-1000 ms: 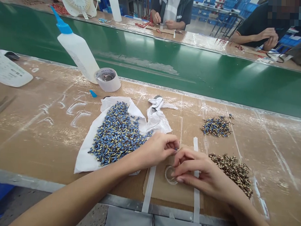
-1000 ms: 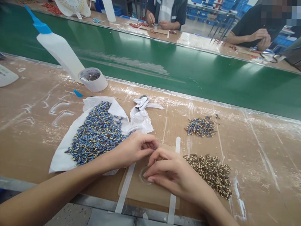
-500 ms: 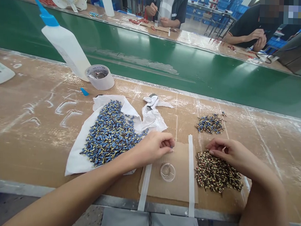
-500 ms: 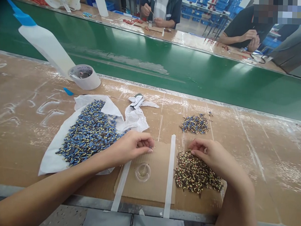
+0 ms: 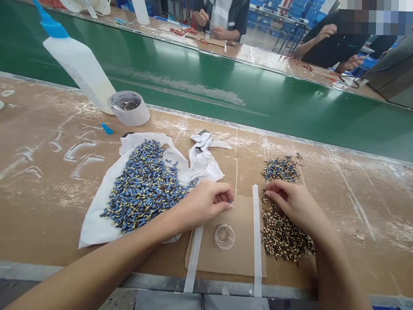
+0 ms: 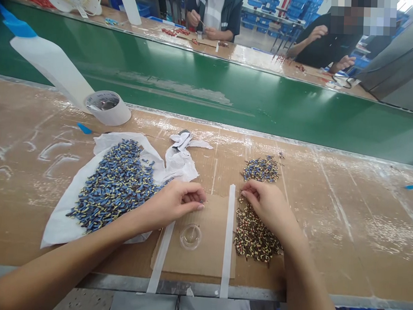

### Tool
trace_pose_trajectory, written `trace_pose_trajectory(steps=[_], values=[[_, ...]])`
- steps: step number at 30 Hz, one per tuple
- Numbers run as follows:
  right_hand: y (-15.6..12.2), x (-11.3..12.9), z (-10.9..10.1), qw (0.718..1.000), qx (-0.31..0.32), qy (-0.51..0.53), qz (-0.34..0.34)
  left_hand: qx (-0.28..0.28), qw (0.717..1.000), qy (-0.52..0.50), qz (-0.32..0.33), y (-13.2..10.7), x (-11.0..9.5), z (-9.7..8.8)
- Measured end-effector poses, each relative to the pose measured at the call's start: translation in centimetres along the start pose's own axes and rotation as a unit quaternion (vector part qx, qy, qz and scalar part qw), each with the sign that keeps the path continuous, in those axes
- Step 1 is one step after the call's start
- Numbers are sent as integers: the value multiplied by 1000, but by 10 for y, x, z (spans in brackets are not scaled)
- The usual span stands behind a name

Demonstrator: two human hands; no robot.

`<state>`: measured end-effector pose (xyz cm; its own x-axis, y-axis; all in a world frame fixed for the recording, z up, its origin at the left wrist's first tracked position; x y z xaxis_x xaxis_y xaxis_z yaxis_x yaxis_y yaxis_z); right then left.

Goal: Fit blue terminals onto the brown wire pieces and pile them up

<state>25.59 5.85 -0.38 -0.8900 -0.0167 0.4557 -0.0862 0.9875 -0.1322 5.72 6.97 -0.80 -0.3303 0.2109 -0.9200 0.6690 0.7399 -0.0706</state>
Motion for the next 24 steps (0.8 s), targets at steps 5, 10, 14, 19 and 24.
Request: trace_pose_trajectory(steps=[5,10,14,19,24], values=[[1,-1,-3,999,-20,28,-5,-11,1000,7,6,2,-1,-4],[2,-3,6,999,3,46,-27,-13,1000,17,11,1,0,-3],[4,-7,10,999,2,41,-14,-14,1000,23,11,0,1,-3],[6,4,6,998,-51,5,-33,-16,1000,16,13,-1,0,-3],[7,16,-1,992,-118,-16,-45,-34,999,-2,6,-1,-2,-7]])
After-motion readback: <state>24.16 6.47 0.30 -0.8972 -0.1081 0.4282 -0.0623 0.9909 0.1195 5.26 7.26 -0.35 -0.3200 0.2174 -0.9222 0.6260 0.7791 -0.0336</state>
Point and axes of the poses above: each hand's wrist, its own y-axis towards the middle knuckle, its own z-axis out of the palm, x = y × z, the point moved 9 cm from there along y, towards the middle knuckle, and after that the axes turned 2 degrees about -y, right-handed, at the moved point
